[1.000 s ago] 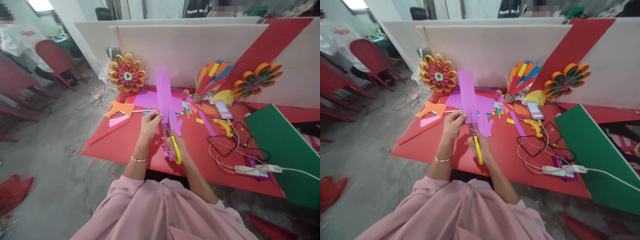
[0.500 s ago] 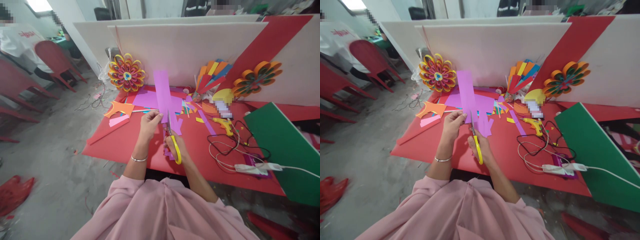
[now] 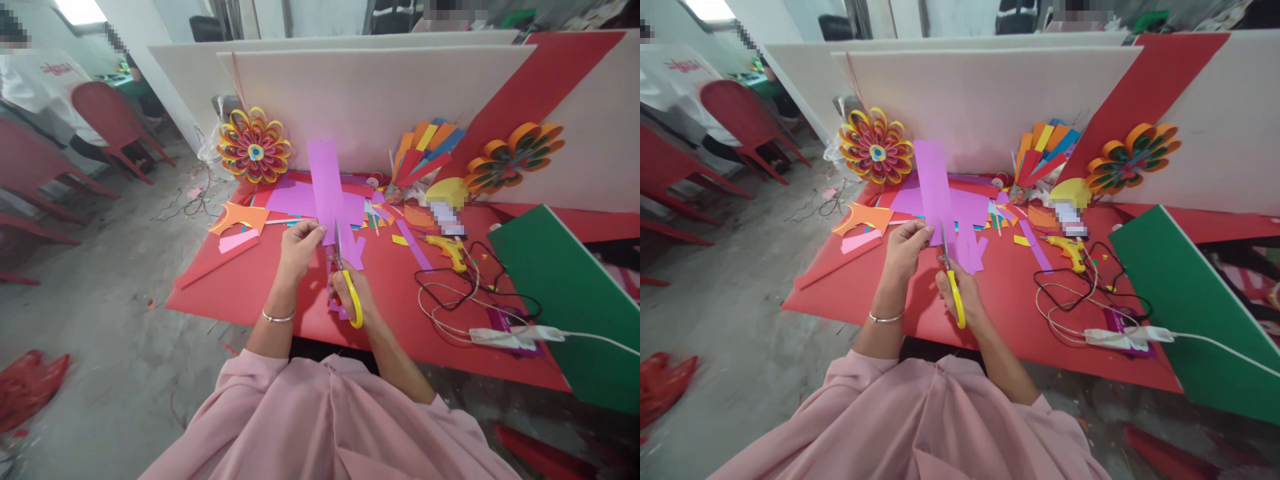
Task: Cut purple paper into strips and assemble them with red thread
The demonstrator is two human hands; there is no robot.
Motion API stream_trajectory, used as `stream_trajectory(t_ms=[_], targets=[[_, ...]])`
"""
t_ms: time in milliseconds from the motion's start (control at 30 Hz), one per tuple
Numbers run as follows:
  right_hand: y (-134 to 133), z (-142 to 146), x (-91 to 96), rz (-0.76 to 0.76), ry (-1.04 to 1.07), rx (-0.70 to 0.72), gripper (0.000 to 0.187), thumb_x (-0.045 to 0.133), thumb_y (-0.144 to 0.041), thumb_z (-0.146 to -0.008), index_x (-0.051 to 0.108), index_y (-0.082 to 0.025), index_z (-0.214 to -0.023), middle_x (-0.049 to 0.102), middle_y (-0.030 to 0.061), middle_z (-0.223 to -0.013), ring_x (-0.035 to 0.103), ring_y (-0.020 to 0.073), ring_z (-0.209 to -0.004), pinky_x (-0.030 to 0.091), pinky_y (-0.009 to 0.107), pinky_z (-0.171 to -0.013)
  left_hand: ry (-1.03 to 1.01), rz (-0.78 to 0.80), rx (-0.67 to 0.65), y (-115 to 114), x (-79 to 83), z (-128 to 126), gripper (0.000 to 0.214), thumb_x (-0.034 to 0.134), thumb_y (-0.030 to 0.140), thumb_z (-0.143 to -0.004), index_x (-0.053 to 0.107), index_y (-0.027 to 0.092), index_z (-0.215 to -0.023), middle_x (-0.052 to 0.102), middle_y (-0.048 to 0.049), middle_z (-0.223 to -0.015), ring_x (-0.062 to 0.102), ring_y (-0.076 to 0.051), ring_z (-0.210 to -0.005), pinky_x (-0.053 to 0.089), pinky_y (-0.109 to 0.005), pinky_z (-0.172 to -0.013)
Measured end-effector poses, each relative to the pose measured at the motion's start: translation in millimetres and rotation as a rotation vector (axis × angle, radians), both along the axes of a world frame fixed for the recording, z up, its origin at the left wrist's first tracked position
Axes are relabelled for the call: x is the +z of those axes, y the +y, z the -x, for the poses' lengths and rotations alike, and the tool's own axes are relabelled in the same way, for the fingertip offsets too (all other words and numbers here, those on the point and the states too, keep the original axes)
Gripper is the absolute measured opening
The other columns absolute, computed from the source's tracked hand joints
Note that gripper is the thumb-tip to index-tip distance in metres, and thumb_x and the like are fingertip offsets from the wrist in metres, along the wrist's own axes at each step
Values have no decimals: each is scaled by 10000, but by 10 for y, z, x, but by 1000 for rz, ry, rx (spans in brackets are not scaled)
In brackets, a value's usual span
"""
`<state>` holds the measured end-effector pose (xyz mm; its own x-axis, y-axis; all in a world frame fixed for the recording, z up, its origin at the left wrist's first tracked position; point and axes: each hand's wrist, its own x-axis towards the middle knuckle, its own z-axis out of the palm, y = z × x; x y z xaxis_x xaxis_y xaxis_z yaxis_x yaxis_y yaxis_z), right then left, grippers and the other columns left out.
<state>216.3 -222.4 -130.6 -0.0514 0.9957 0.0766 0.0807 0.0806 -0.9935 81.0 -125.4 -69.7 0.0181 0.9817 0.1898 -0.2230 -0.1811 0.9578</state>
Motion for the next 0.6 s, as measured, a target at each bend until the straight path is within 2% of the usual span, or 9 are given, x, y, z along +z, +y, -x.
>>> stream_trajectory(t_ms=[267,600], targets=[[-3,14,15,0,22,-9,685,552,-700,-994,627,-197,-1452,600,-14,-693,615,147,-549,489,254,-486,7,-1,-1,21,-17,5,261,791,323,-744,616,191,-603,490,43,-588,406,-76,-558,360,-234,-558],[-10,36,47,20,33,-17,761,543,-742,-974,616,-153,-1450,565,-42,-626,560,127,-473,466,250,-463,-20,5,-12,38,-26,0,261,800,315,-731,615,183,-604,503,49,-580,412,-68,-547,353,-228,-555]])
